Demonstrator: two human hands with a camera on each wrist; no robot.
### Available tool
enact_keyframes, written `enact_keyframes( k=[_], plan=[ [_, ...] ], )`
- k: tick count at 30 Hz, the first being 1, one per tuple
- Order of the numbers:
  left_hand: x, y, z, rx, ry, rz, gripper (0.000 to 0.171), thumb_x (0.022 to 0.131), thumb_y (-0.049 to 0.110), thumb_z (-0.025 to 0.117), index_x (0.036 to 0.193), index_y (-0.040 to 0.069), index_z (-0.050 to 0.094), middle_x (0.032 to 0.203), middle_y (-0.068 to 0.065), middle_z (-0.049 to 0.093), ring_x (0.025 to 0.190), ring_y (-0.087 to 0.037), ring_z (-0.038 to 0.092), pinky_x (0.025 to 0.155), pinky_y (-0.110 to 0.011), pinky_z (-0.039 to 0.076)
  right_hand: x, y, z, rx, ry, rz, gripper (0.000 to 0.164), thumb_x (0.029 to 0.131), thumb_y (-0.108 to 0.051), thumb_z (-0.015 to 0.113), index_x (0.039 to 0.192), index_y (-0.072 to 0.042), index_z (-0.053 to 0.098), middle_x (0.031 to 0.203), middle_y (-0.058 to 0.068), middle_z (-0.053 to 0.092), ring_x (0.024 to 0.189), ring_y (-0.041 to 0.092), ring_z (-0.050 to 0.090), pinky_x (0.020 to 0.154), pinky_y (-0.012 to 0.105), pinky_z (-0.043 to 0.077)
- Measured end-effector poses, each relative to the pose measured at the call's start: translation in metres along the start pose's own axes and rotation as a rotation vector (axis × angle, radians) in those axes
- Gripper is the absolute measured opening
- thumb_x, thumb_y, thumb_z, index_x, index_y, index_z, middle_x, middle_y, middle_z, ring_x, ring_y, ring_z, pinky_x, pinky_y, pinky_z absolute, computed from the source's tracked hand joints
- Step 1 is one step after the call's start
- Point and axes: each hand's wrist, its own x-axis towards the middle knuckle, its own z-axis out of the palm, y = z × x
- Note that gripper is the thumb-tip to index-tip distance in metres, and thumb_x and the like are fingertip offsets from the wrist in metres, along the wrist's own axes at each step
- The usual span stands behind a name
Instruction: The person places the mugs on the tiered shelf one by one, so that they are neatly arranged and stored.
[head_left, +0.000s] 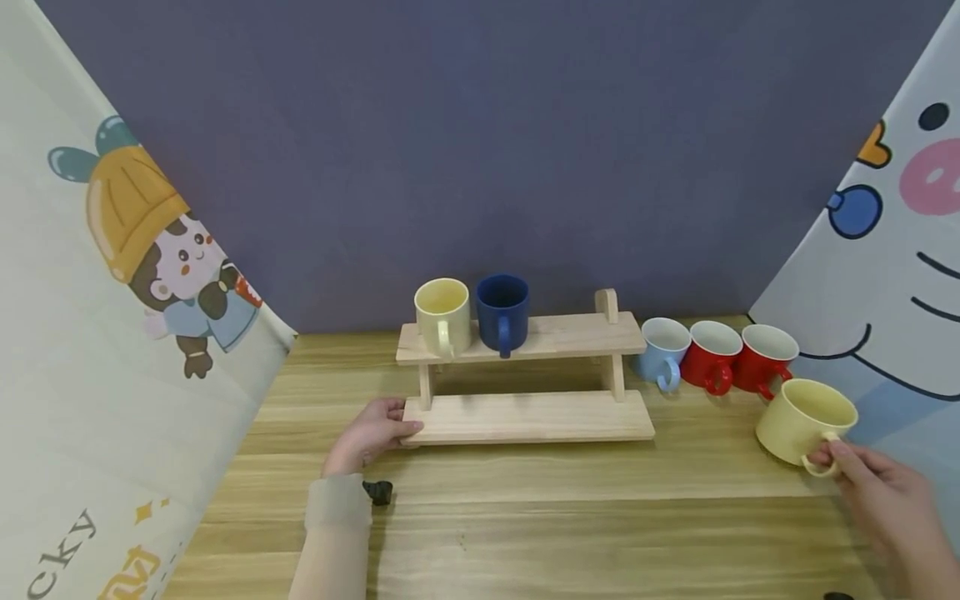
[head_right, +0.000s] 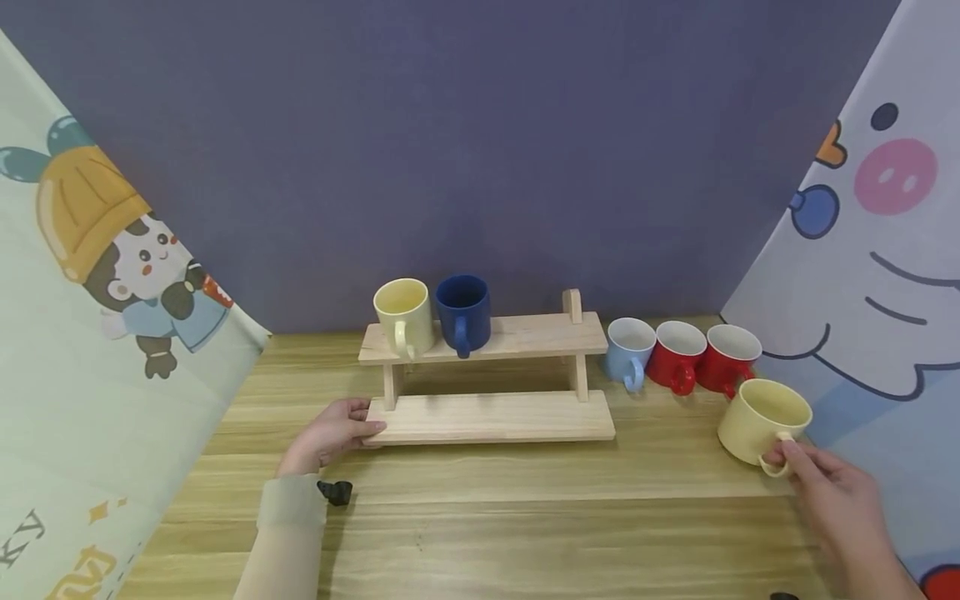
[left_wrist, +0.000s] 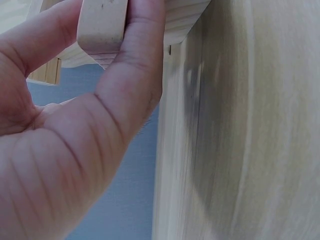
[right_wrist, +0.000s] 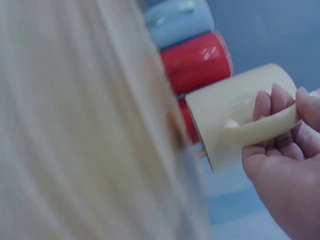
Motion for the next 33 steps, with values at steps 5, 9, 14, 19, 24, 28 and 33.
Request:
enact_keyframes(
  k=[5, 9, 14, 19, 24, 28, 33],
  plan=[
    [0.001, -0.001, -0.001, 0.004, -0.004, 0.001, 0.074, 0.094, 0.001, 0.072, 0.150, -0.018, 0.027, 0.133, -0.028, 0.048, 0.101, -0.026, 0.060, 0.081, -0.037, 0.059, -0.007, -0.020, 0.021, 0.110, -0.002, -0.014, 0.016, 0.100, -0.015, 0.067, 0.094, -0.006, 0.079, 0.088, 0.001, 0.074, 0.086, 0.002, 0.067, 0.076, 0.012, 0.054],
    [0.002, -0.001, -0.001, -0.037, -0.013, 0.005, 0.073, 0.094, -0.003, 0.071, 0.149, -0.018, 0.026, 0.129, -0.027, 0.047, 0.101, -0.029, 0.060, 0.084, -0.039, 0.060, -0.010, -0.038, 0.039, 0.142, -0.022, -0.073, 0.015, 0.100, -0.009, 0.065, 0.098, -0.002, 0.079, 0.090, 0.004, 0.075, 0.088, 0.004, 0.068, 0.079, 0.013, 0.054],
    [0.002, -0.002, -0.001, -0.034, -0.014, 0.003, 0.072, 0.095, -0.002, 0.070, 0.150, -0.018, 0.026, 0.126, -0.025, 0.049, 0.099, -0.027, 0.060, 0.083, -0.038, 0.060, -0.013, -0.057, 0.060, 0.181, -0.042, -0.119, 0.014, 0.100, -0.008, 0.066, 0.102, 0.001, 0.077, 0.093, 0.006, 0.075, 0.089, 0.007, 0.069, 0.081, 0.015, 0.054],
    [0.002, -0.003, -0.001, -0.021, -0.011, 0.002, 0.075, 0.095, 0.000, 0.072, 0.150, -0.017, 0.025, 0.126, -0.024, 0.049, 0.097, -0.026, 0.060, 0.082, -0.037, 0.059, -0.015, -0.071, 0.081, 0.236, -0.075, -0.183, 0.014, 0.100, -0.003, 0.064, 0.103, 0.006, 0.075, 0.094, 0.010, 0.075, 0.090, 0.011, 0.070, 0.083, 0.017, 0.055],
    [0.001, -0.002, 0.000, -0.041, -0.019, 0.002, 0.075, 0.094, -0.001, 0.071, 0.150, -0.018, 0.024, 0.129, -0.027, 0.048, 0.098, -0.027, 0.060, 0.083, -0.038, 0.060, -0.014, -0.082, 0.104, 0.287, -0.122, -0.229, 0.016, 0.100, 0.001, 0.062, 0.107, 0.009, 0.073, 0.096, 0.011, 0.074, 0.091, 0.014, 0.069, 0.084, 0.018, 0.055],
    [0.001, -0.001, 0.000, -0.042, -0.014, 0.000, 0.075, 0.094, -0.002, 0.071, 0.150, -0.018, 0.024, 0.132, -0.028, 0.047, 0.099, -0.027, 0.060, 0.082, -0.038, 0.060, -0.012, -0.089, 0.125, 0.305, -0.131, -0.219, 0.016, 0.099, 0.000, 0.063, 0.108, 0.008, 0.074, 0.095, 0.011, 0.074, 0.089, 0.014, 0.070, 0.081, 0.019, 0.057],
    [0.000, -0.001, -0.001, -0.046, -0.021, -0.001, 0.073, 0.095, -0.002, 0.070, 0.150, -0.018, 0.025, 0.129, -0.028, 0.048, 0.099, -0.028, 0.060, 0.083, -0.039, 0.060, -0.012, -0.097, 0.151, 0.271, -0.123, -0.201, 0.016, 0.098, -0.004, 0.067, 0.107, 0.007, 0.074, 0.093, 0.009, 0.074, 0.087, 0.014, 0.069, 0.077, 0.018, 0.057]
  ],
)
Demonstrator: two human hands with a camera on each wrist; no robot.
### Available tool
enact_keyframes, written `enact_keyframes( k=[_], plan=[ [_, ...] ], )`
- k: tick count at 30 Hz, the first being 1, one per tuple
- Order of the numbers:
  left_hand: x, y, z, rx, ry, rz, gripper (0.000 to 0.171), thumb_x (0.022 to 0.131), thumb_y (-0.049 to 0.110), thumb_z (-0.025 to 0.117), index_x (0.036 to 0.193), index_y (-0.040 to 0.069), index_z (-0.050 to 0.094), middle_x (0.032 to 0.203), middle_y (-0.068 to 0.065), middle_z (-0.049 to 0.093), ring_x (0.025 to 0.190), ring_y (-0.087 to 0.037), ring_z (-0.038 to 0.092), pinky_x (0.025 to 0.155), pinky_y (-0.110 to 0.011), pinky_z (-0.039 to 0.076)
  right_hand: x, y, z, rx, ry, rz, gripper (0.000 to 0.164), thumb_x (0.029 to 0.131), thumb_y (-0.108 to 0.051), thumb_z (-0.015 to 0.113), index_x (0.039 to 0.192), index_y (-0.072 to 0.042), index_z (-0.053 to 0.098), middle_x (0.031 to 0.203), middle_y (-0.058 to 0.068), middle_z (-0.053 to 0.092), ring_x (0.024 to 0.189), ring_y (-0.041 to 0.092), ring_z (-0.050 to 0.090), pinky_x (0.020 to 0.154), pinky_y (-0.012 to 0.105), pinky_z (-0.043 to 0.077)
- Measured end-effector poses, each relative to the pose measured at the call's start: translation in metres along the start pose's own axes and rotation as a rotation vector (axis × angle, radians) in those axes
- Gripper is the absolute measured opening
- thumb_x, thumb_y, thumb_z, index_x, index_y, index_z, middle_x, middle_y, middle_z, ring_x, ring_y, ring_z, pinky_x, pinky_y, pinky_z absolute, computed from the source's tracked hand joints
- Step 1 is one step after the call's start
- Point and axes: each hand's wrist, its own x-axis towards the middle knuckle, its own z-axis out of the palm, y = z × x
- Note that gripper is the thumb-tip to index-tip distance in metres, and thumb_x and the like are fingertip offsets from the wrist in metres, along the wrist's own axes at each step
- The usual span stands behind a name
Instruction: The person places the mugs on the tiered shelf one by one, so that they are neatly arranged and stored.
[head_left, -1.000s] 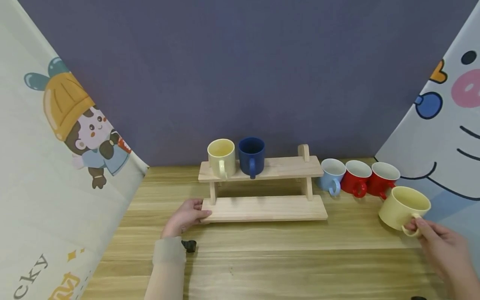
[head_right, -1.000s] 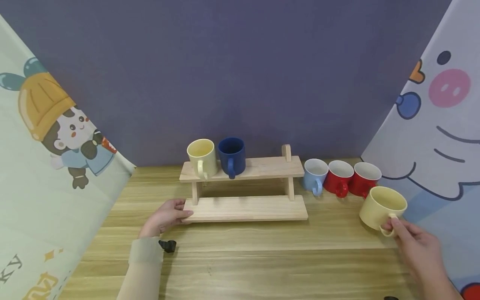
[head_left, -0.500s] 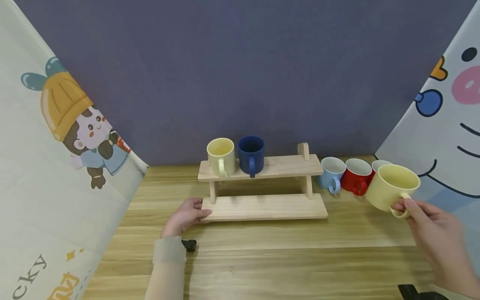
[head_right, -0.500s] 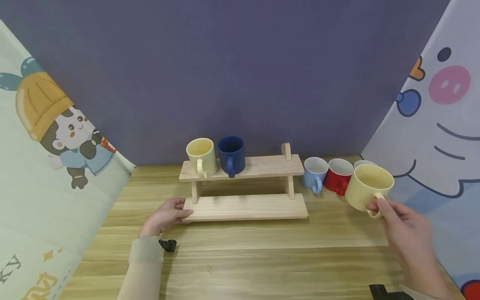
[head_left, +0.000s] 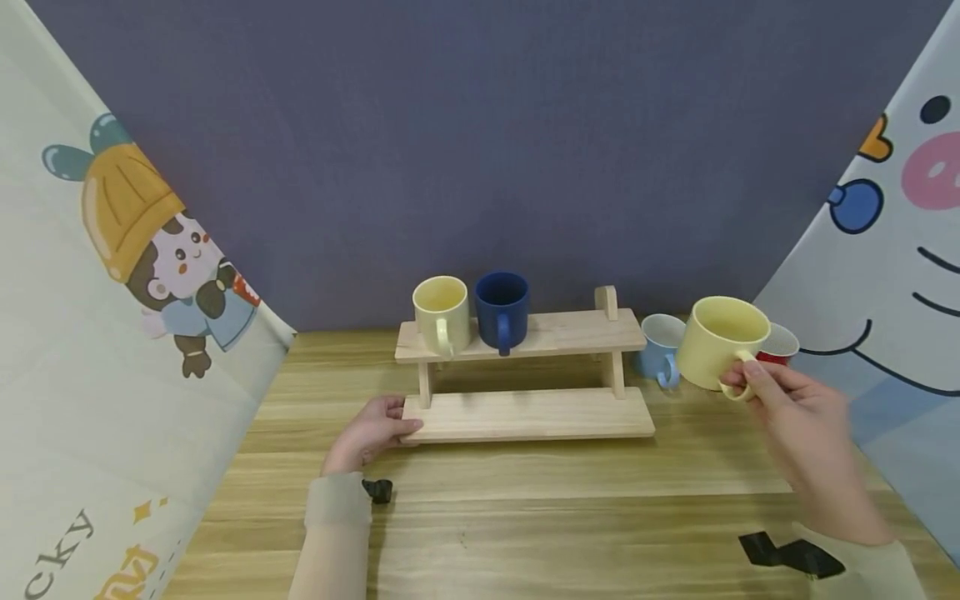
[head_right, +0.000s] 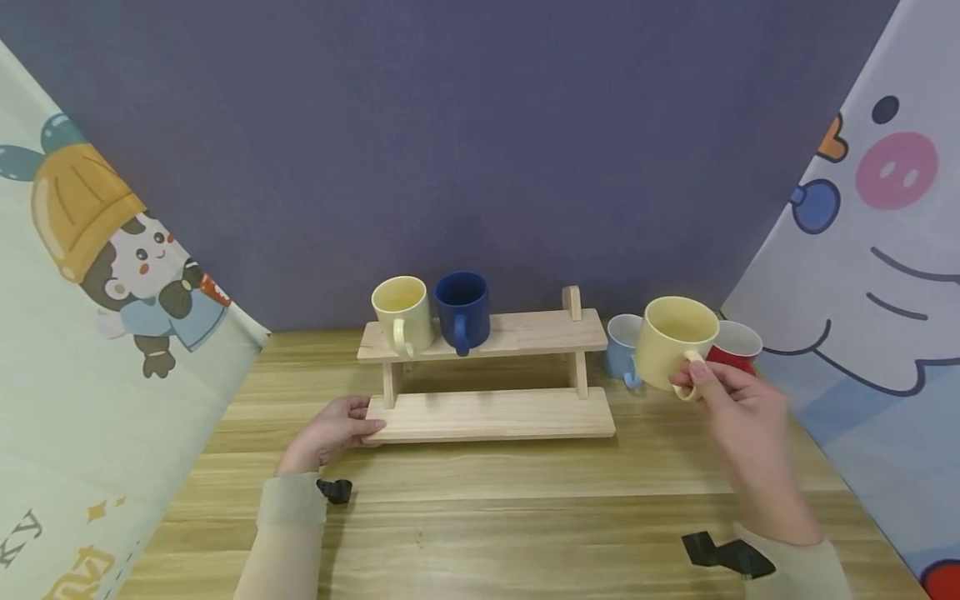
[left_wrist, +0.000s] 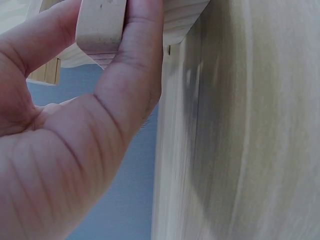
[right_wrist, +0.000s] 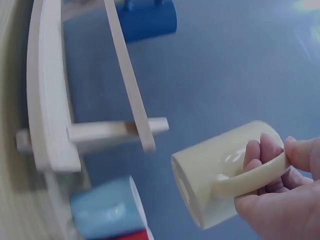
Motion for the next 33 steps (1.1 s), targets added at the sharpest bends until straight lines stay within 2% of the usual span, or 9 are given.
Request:
enact_keyframes(
  k=[7, 11, 14, 17, 21, 29, 33],
  plan=[
    [-0.002, 0.001, 0.000, 0.003, 0.004, -0.001, 0.074, 0.094, -0.001, 0.071, 0.150, -0.017, 0.025, 0.130, -0.028, 0.047, 0.099, -0.028, 0.060, 0.082, -0.039, 0.060, 0.010, 0.009, 0.038, -0.013, -0.028, -0.035, 0.018, 0.097, -0.004, 0.069, 0.108, 0.010, 0.073, 0.094, 0.010, 0.074, 0.087, 0.015, 0.069, 0.078, 0.019, 0.057],
    [-0.002, 0.001, -0.001, 0.028, 0.009, 0.002, 0.075, 0.094, 0.001, 0.073, 0.150, -0.017, 0.026, 0.129, -0.026, 0.049, 0.097, -0.026, 0.060, 0.079, -0.037, 0.059, 0.016, 0.017, 0.058, -0.080, -0.018, -0.027, 0.027, 0.097, -0.010, 0.070, 0.111, 0.013, 0.070, 0.095, 0.009, 0.073, 0.091, 0.015, 0.067, 0.083, 0.018, 0.056],
    [-0.002, 0.001, 0.000, 0.030, 0.007, 0.000, 0.074, 0.094, 0.001, 0.072, 0.150, -0.018, 0.027, 0.126, -0.025, 0.050, 0.095, -0.025, 0.059, 0.079, -0.036, 0.059, 0.019, 0.021, 0.075, -0.193, 0.012, -0.029, 0.031, 0.098, -0.016, 0.070, 0.112, 0.012, 0.070, 0.093, 0.006, 0.074, 0.089, 0.014, 0.065, 0.077, 0.015, 0.055],
    [-0.002, 0.001, 0.000, 0.022, 0.003, 0.001, 0.072, 0.095, 0.000, 0.072, 0.149, -0.018, 0.028, 0.123, -0.023, 0.050, 0.095, -0.025, 0.060, 0.080, -0.037, 0.059, 0.023, 0.025, 0.091, -0.252, 0.026, -0.035, 0.031, 0.099, -0.016, 0.070, 0.112, 0.012, 0.070, 0.091, 0.004, 0.074, 0.088, 0.015, 0.064, 0.076, 0.015, 0.055],
    [-0.002, 0.001, 0.000, 0.013, 0.010, 0.006, 0.070, 0.094, -0.001, 0.072, 0.148, -0.018, 0.030, 0.122, -0.024, 0.052, 0.095, -0.026, 0.060, 0.080, -0.037, 0.060, 0.030, 0.031, 0.111, -0.247, 0.019, -0.043, 0.030, 0.100, -0.014, 0.068, 0.112, 0.014, 0.069, 0.089, 0.005, 0.074, 0.089, 0.016, 0.063, 0.079, 0.018, 0.055],
    [-0.002, 0.001, -0.001, 0.052, 0.015, -0.002, 0.074, 0.094, 0.003, 0.074, 0.149, -0.017, 0.028, 0.136, -0.030, 0.048, 0.102, -0.028, 0.061, 0.080, -0.037, 0.059, 0.043, 0.051, 0.141, -0.281, 0.017, -0.048, 0.029, 0.102, -0.012, 0.065, 0.113, 0.014, 0.069, 0.089, 0.004, 0.073, 0.087, 0.015, 0.065, 0.081, 0.019, 0.056],
    [-0.002, 0.002, -0.001, 0.075, 0.020, -0.008, 0.076, 0.094, 0.005, 0.075, 0.149, -0.017, 0.029, 0.141, -0.033, 0.044, 0.110, -0.030, 0.058, 0.083, -0.038, 0.058, 0.046, 0.061, 0.150, -0.349, 0.029, -0.076, 0.029, 0.102, -0.018, 0.066, 0.110, 0.009, 0.073, 0.093, 0.009, 0.074, 0.087, 0.016, 0.062, 0.072, 0.018, 0.053]
  ],
)
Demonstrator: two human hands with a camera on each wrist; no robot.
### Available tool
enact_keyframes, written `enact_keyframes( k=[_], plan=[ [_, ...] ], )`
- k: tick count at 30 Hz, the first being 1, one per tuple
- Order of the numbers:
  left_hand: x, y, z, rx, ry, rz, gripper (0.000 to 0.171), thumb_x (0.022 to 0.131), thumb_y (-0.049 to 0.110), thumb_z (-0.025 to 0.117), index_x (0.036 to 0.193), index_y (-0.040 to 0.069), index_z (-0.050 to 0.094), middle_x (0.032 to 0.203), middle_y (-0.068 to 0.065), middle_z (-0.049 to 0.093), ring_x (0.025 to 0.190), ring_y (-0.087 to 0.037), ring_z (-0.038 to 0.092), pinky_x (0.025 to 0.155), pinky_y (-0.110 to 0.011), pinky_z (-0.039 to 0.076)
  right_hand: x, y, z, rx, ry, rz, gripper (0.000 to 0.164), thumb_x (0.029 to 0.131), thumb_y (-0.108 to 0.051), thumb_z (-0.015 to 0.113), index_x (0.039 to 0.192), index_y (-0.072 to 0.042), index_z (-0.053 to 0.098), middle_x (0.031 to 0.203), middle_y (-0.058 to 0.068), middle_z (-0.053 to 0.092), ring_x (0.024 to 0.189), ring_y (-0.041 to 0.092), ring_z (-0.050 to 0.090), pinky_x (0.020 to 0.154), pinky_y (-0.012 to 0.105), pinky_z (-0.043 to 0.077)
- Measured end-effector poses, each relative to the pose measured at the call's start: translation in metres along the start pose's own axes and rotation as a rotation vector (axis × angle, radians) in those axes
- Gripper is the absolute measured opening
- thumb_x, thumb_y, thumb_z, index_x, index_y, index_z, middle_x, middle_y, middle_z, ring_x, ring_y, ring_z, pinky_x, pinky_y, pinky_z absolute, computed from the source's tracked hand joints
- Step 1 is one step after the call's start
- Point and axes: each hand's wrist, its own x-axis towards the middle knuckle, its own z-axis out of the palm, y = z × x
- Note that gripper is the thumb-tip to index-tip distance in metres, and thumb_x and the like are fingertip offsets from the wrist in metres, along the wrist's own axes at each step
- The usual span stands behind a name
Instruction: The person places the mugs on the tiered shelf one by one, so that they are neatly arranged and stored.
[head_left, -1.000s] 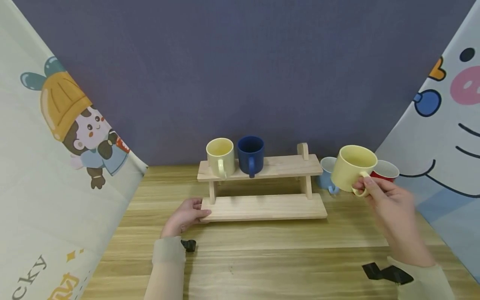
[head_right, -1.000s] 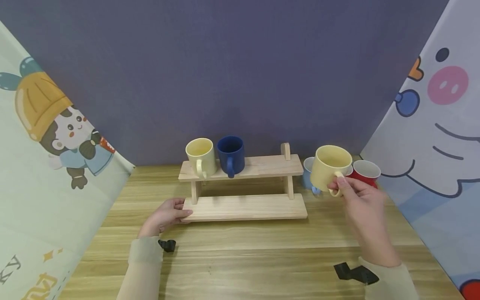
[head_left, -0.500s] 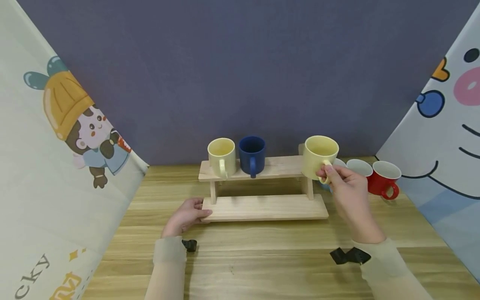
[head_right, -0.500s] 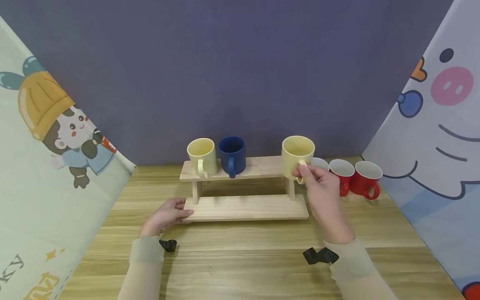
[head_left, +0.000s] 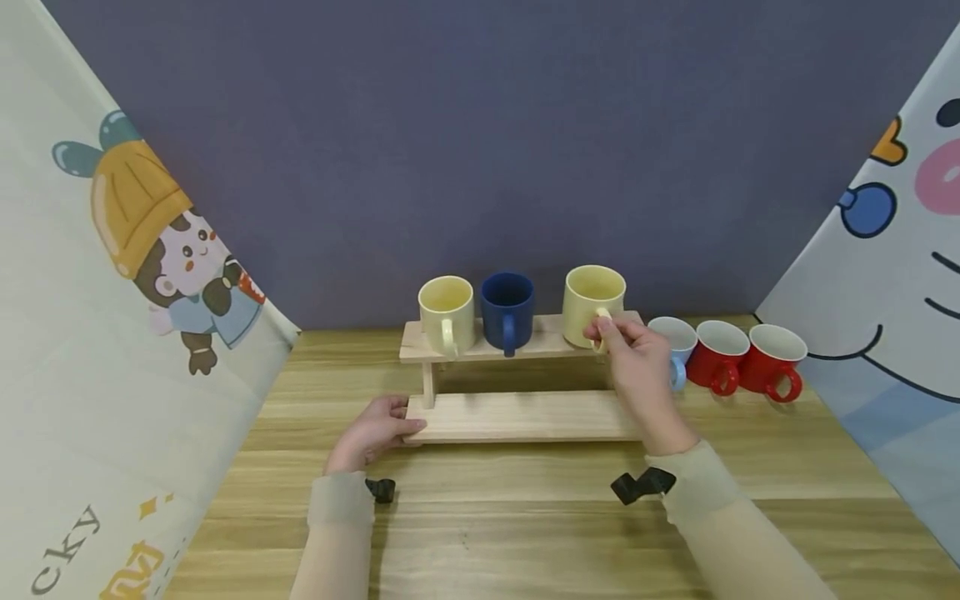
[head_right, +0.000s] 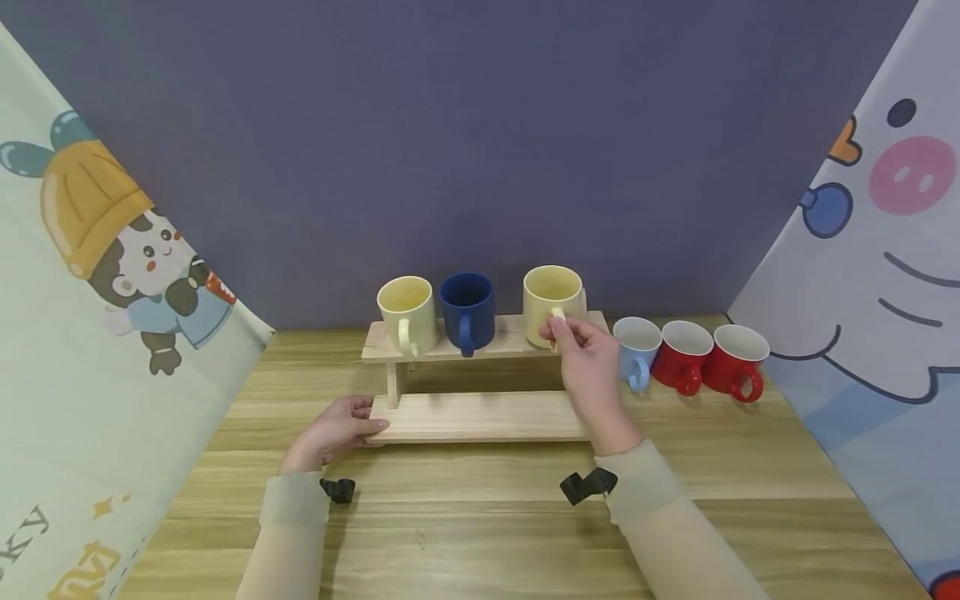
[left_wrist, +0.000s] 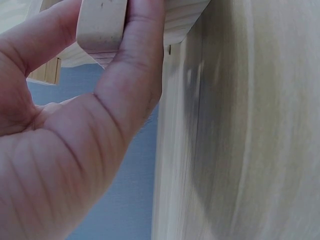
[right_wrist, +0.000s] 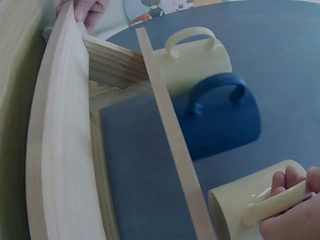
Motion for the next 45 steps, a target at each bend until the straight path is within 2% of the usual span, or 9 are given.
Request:
enact_keyframes(
  k=[3, 11, 18, 22, 27, 31, 36, 40, 45],
  plan=[
    [0.001, 0.000, 0.001, -0.007, -0.005, 0.001, 0.076, 0.093, 0.005, 0.076, 0.149, -0.017, 0.029, 0.139, -0.033, 0.045, 0.110, -0.031, 0.058, 0.084, -0.039, 0.058, 0.000, 0.005, 0.007, -0.040, 0.015, -0.025, 0.030, 0.102, -0.022, 0.067, 0.107, 0.006, 0.075, 0.095, 0.012, 0.075, 0.085, 0.014, 0.062, 0.068, 0.021, 0.051],
    [-0.001, 0.001, 0.002, -0.034, -0.003, 0.003, 0.074, 0.093, 0.001, 0.074, 0.149, -0.017, 0.028, 0.137, -0.033, 0.046, 0.108, -0.031, 0.060, 0.083, -0.039, 0.059, 0.003, 0.017, 0.022, -0.026, -0.014, -0.057, 0.029, 0.103, -0.021, 0.065, 0.106, 0.007, 0.075, 0.098, 0.021, 0.073, 0.085, 0.017, 0.063, 0.073, 0.028, 0.052],
    [-0.002, 0.000, 0.003, -0.083, -0.017, 0.004, 0.074, 0.094, -0.003, 0.071, 0.150, -0.018, 0.024, 0.138, -0.035, 0.041, 0.105, -0.033, 0.060, 0.084, -0.041, 0.060, 0.004, 0.019, 0.021, -0.048, -0.043, -0.053, 0.034, 0.102, -0.027, 0.066, 0.106, 0.005, 0.075, 0.098, 0.017, 0.073, 0.087, 0.017, 0.063, 0.074, 0.027, 0.053],
    [-0.002, 0.001, 0.002, -0.034, -0.004, 0.002, 0.075, 0.094, 0.002, 0.073, 0.150, -0.017, 0.027, 0.139, -0.033, 0.043, 0.108, -0.031, 0.060, 0.084, -0.039, 0.060, 0.004, 0.021, 0.016, -0.092, -0.036, -0.079, 0.037, 0.101, -0.032, 0.068, 0.106, 0.003, 0.076, 0.098, 0.013, 0.074, 0.091, 0.016, 0.064, 0.076, 0.022, 0.053],
    [-0.001, 0.001, 0.001, 0.007, -0.001, 0.005, 0.076, 0.094, 0.006, 0.075, 0.150, -0.016, 0.028, 0.138, -0.030, 0.047, 0.108, -0.029, 0.060, 0.084, -0.038, 0.058, 0.002, 0.023, 0.008, -0.118, -0.011, -0.100, 0.036, 0.098, -0.034, 0.072, 0.106, 0.001, 0.077, 0.098, 0.011, 0.074, 0.090, 0.016, 0.063, 0.072, 0.021, 0.052],
    [-0.001, 0.001, 0.001, 0.007, -0.010, 0.008, 0.077, 0.094, 0.005, 0.074, 0.150, -0.017, 0.026, 0.141, -0.032, 0.044, 0.109, -0.030, 0.059, 0.083, -0.038, 0.059, -0.001, 0.024, -0.002, -0.119, 0.029, -0.062, 0.036, 0.097, -0.031, 0.074, 0.112, 0.002, 0.075, 0.098, 0.010, 0.073, 0.088, 0.018, 0.063, 0.071, 0.019, 0.053],
    [-0.002, 0.001, 0.001, 0.002, -0.008, 0.011, 0.077, 0.094, 0.005, 0.074, 0.150, -0.017, 0.026, 0.141, -0.033, 0.042, 0.106, -0.030, 0.059, 0.082, -0.038, 0.059, -0.003, 0.027, -0.019, -0.074, 0.059, -0.039, 0.034, 0.097, -0.024, 0.073, 0.115, 0.004, 0.073, 0.099, 0.014, 0.073, 0.089, 0.020, 0.067, 0.078, 0.019, 0.055],
    [-0.001, 0.001, 0.000, -0.010, -0.009, 0.007, 0.076, 0.095, 0.004, 0.074, 0.150, -0.017, 0.026, 0.133, -0.028, 0.047, 0.097, -0.026, 0.060, 0.080, -0.038, 0.058, -0.002, 0.032, -0.034, -0.062, 0.068, -0.054, 0.031, 0.098, -0.019, 0.073, 0.117, 0.006, 0.072, 0.099, 0.013, 0.074, 0.089, 0.016, 0.069, 0.082, 0.018, 0.055],
    [0.002, -0.002, 0.000, -0.032, -0.016, 0.005, 0.074, 0.094, 0.002, 0.073, 0.149, -0.017, 0.027, 0.122, -0.022, 0.049, 0.092, -0.023, 0.059, 0.079, -0.036, 0.059, -0.001, 0.041, -0.057, -0.100, 0.096, -0.025, 0.034, 0.097, -0.019, 0.073, 0.121, 0.005, 0.071, 0.102, 0.009, 0.075, 0.088, 0.010, 0.069, 0.080, 0.016, 0.055]
  ],
)
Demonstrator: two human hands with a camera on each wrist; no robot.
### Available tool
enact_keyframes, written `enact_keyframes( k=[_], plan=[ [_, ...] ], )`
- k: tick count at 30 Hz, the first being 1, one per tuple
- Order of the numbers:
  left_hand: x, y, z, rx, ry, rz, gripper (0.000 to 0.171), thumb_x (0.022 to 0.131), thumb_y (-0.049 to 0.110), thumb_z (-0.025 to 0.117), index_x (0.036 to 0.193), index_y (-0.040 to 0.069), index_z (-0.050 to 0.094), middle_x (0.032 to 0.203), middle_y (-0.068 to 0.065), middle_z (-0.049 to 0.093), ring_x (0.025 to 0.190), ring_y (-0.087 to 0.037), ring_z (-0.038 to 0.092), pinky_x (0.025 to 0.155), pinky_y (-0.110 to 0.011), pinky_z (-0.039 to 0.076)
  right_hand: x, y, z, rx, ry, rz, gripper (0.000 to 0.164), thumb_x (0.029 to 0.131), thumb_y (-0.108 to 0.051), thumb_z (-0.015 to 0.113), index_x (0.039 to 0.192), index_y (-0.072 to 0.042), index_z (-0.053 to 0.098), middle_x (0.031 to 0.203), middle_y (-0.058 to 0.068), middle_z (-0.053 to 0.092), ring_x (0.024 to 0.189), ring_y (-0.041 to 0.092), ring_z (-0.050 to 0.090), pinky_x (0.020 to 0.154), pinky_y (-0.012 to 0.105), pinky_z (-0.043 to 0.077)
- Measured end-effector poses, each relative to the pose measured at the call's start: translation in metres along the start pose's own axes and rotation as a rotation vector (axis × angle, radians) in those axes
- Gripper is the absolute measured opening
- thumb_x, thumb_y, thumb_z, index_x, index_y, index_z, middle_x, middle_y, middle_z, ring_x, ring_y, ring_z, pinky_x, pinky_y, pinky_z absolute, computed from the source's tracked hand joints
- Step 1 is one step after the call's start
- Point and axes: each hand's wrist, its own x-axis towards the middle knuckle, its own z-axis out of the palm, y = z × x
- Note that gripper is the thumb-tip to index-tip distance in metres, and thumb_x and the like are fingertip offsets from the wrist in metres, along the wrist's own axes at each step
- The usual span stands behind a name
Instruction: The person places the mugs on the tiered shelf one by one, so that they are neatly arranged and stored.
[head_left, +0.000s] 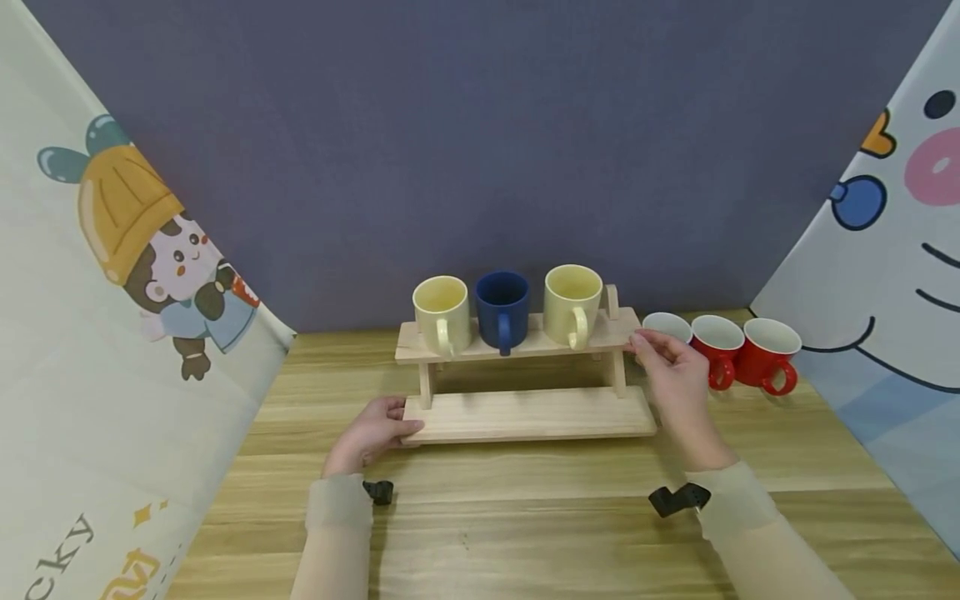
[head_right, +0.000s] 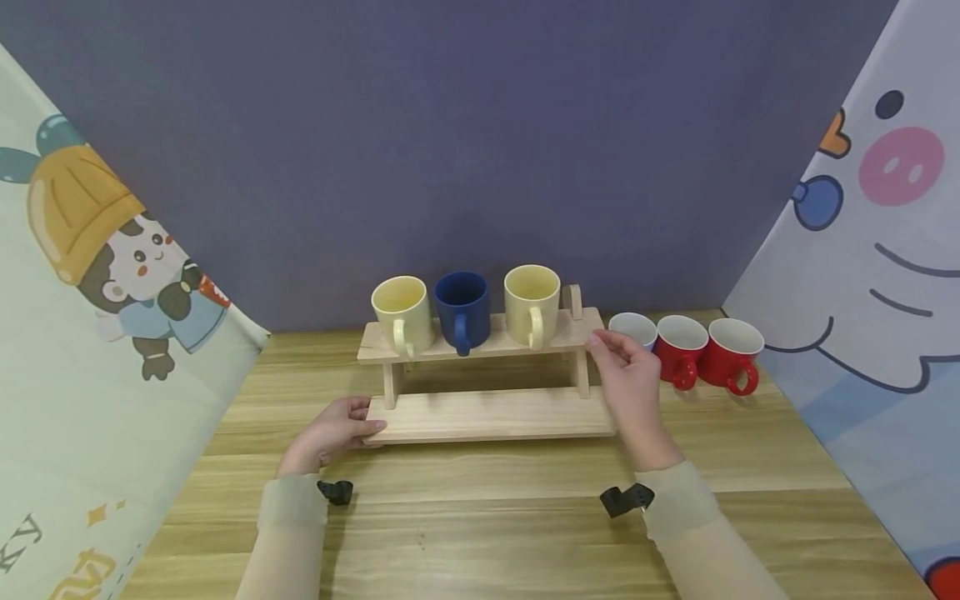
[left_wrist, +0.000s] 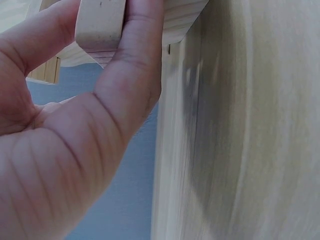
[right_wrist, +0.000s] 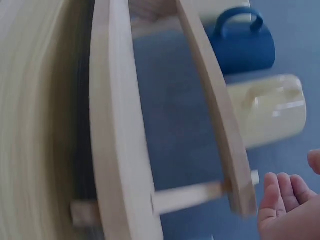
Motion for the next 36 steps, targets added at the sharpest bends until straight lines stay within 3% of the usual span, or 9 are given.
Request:
enact_keyframes(
  k=[8, 16, 21, 24, 31, 36],
  plan=[
    [0.002, -0.002, 0.001, -0.062, -0.026, 0.024, 0.070, 0.095, -0.004, 0.069, 0.148, -0.019, 0.026, 0.122, -0.027, 0.052, 0.091, -0.024, 0.062, 0.081, -0.039, 0.061, 0.010, 0.018, -0.040, -0.123, 0.075, -0.023, 0.033, 0.096, -0.017, 0.075, 0.119, 0.006, 0.071, 0.095, -0.004, 0.074, 0.082, 0.003, 0.067, 0.071, 0.011, 0.052],
    [0.002, -0.002, -0.002, -0.083, -0.035, 0.022, 0.072, 0.095, -0.005, 0.069, 0.149, -0.020, 0.024, 0.114, -0.022, 0.048, 0.088, -0.023, 0.061, 0.083, -0.042, 0.060, 0.015, 0.036, -0.063, -0.383, 0.014, 0.121, 0.049, 0.100, -0.039, 0.067, 0.128, 0.002, 0.068, 0.122, 0.018, 0.067, 0.096, 0.012, 0.059, 0.076, 0.012, 0.048],
    [0.001, -0.001, 0.000, -0.101, -0.049, 0.020, 0.073, 0.095, -0.006, 0.068, 0.150, -0.020, 0.021, 0.120, -0.025, 0.044, 0.095, -0.028, 0.062, 0.087, -0.044, 0.059, 0.017, 0.050, -0.070, -0.469, -0.010, 0.110, 0.053, 0.100, -0.041, 0.064, 0.127, 0.005, 0.067, 0.120, 0.024, 0.067, 0.099, 0.025, 0.062, 0.072, 0.013, 0.048],
    [0.001, -0.002, 0.001, -0.099, -0.044, 0.015, 0.072, 0.095, -0.006, 0.068, 0.150, -0.019, 0.023, 0.124, -0.027, 0.044, 0.097, -0.029, 0.062, 0.087, -0.043, 0.059, 0.020, 0.059, -0.072, -0.517, -0.042, 0.103, 0.055, 0.102, -0.042, 0.061, 0.127, 0.007, 0.066, 0.118, 0.026, 0.067, 0.101, 0.033, 0.061, 0.075, 0.021, 0.049],
    [-0.001, -0.001, 0.001, -0.079, -0.033, 0.019, 0.071, 0.095, -0.004, 0.069, 0.149, -0.019, 0.025, 0.124, -0.027, 0.045, 0.096, -0.028, 0.062, 0.085, -0.042, 0.060, 0.027, 0.072, -0.073, -0.538, -0.140, 0.154, 0.064, 0.105, -0.047, 0.053, 0.130, 0.012, 0.062, 0.125, 0.033, 0.062, 0.111, 0.045, 0.055, 0.091, 0.056, 0.050],
    [-0.002, -0.001, 0.001, -0.070, -0.028, 0.024, 0.072, 0.095, -0.003, 0.070, 0.149, -0.019, 0.025, 0.124, -0.026, 0.047, 0.095, -0.027, 0.062, 0.084, -0.042, 0.060, 0.032, 0.074, -0.070, -0.535, -0.192, 0.171, 0.066, 0.106, -0.046, 0.049, 0.131, 0.013, 0.060, 0.125, 0.034, 0.061, 0.111, 0.047, 0.055, 0.095, 0.061, 0.047]
  ],
)
